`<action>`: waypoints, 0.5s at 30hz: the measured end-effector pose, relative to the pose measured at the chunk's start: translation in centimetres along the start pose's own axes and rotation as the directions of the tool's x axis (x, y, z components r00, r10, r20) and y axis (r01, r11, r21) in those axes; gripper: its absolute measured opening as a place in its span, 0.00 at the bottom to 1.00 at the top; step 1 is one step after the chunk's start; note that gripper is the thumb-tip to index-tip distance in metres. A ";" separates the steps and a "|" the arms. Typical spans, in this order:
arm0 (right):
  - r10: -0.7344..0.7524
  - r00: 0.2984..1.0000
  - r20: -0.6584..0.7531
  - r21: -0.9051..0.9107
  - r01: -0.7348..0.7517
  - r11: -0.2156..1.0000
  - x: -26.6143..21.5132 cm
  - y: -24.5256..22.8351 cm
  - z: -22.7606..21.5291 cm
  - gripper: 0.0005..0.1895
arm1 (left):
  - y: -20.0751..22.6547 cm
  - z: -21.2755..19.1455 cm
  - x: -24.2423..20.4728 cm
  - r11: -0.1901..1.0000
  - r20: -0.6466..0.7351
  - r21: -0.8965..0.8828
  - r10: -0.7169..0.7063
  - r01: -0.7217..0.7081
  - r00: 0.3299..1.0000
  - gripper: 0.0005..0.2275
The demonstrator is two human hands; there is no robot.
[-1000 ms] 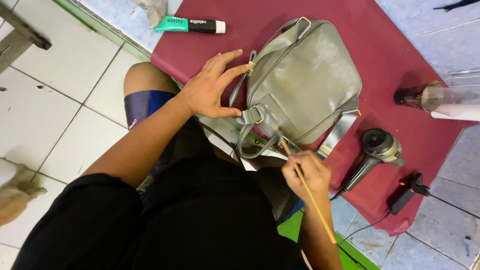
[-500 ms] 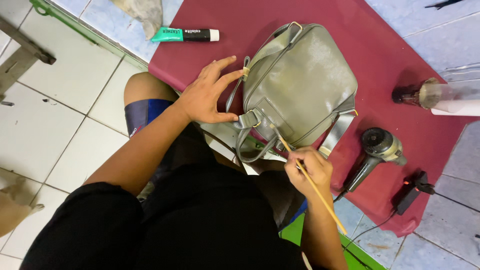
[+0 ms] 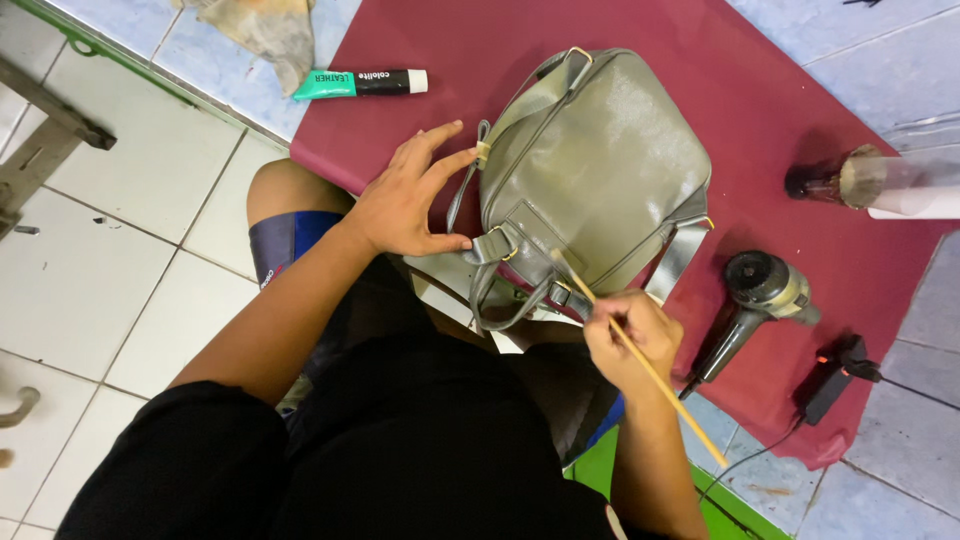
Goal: The person applies a liquid to a gray bag using a brush, focusing on the front flap and strap areas. After applying the liquid, the person uses a hair dryer to dry the treated areas of the bag.
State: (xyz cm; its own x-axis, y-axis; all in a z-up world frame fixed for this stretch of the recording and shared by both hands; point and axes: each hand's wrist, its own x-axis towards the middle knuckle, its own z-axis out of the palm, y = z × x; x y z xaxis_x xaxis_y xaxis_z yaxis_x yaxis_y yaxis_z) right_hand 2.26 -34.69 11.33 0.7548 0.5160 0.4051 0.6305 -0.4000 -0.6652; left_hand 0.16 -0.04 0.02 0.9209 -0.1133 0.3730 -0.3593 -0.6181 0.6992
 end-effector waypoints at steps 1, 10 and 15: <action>0.004 1.000 -0.001 -0.002 -0.004 1.000 0.7 -0.8 0.4 0.07 | 0.0 0.0 -0.1 1.000 0.003 -0.003 0.001 -0.001 1.000 0.48; 0.079 0.997 -0.014 -0.065 -0.079 0.995 1.6 -0.1 -0.6 0.07 | 0.0 0.0 -0.1 1.000 0.002 0.003 -0.008 0.008 1.000 0.47; 0.114 0.993 0.042 0.014 -0.115 0.993 4.3 -0.3 1.4 0.08 | 0.1 -0.1 0.0 1.000 0.005 0.000 -0.013 0.013 1.000 0.48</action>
State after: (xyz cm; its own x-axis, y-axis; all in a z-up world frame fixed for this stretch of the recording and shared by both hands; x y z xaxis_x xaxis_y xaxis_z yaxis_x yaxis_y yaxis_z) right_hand 5.04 -31.26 12.37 0.8136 0.4985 0.2993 0.5368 -0.4461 -0.7161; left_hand 0.05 -0.01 0.20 0.9263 -0.1089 0.3606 -0.3470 -0.6194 0.7042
